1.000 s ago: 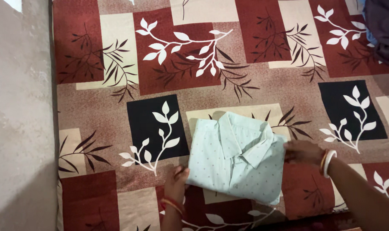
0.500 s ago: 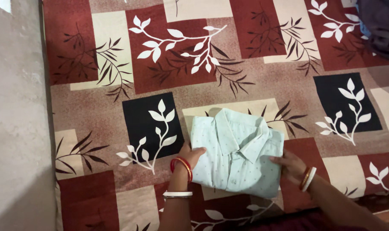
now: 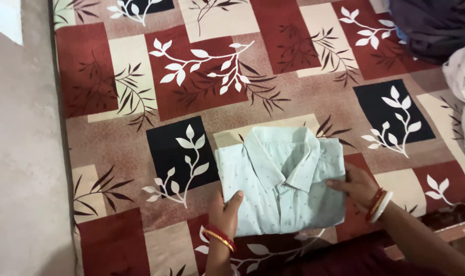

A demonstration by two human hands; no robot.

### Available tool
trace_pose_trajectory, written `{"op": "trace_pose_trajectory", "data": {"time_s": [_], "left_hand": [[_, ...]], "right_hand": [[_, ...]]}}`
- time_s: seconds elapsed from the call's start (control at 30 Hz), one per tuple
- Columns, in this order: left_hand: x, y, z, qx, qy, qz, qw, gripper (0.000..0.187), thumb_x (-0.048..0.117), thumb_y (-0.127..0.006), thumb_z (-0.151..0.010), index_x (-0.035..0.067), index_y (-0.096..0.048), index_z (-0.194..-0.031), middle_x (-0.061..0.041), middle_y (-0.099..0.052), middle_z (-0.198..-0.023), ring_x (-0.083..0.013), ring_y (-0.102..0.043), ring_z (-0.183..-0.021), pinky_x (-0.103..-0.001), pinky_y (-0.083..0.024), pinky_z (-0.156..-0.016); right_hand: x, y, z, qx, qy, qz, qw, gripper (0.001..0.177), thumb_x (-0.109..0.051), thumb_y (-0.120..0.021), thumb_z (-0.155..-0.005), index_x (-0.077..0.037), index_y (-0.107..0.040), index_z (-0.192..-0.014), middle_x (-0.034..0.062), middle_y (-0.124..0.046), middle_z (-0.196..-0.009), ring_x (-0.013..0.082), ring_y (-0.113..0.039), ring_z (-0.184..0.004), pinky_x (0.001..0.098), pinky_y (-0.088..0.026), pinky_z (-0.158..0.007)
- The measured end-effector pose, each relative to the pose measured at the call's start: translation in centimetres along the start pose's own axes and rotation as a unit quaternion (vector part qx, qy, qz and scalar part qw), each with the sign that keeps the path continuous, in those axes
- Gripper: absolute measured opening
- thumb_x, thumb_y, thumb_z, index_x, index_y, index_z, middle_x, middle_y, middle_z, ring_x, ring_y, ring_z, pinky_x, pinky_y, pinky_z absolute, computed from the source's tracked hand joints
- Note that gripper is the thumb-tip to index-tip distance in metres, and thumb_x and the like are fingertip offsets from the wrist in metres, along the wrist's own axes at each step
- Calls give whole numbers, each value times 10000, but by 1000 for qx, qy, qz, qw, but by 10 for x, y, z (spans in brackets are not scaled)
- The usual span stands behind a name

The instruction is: The person folds a light blue patterned shirt on a patterned floor. They smooth the fabric, fold the sleeves and sides inward, and then fold the shirt into a compact rectangle. Finally, they place the folded shirt into an open suitcase.

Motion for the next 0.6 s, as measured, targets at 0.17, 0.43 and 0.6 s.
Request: {"op": "trace_pose_trajectory", "data": {"time_s": [0.17,0.43,0.6], "left_hand": [[44,2,46,13,63,-88,994,372,265,-757,-936,-75,-725,-1083,-215,-694,-869,-222,-556,-714,-362,-466,-656],[115,-34,118,-28,-102,4,994,332,187,-739,-888,-26,-728,-1142,-87,-732,-866,-97,-553,-683,-262,-458,-610],[141,-83,159,-102,-159,-19,982,333,183,-705,-902,-36,-714,-1153,-44,-746,-893,-54,-579,-702,-221,-477,-611]], "right_hand": [[-48,14,64,5,42,-126,991,568,-50,-728,-801,68,-585,-1337,215,-760,-1172,291,-733,-1053,425,-584,-937],[-68,64,156,50,123,-187,973,523,52,-676,-830,92,-603,-1347,201,-756,-1159,259,-719,-1026,404,-568,-883],[-48,115,216,118,134,-220,959,540,68,-662,-808,53,-601,-1344,182,-764,-1165,245,-728,-1052,403,-569,-904]]}}
Point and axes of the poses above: each hand's wrist, its own z-axis away from the middle knuckle, its own y-axis out of the back of the hand, x = y × z, the point moved 5 cm from there along -z, towards the middle knuckle
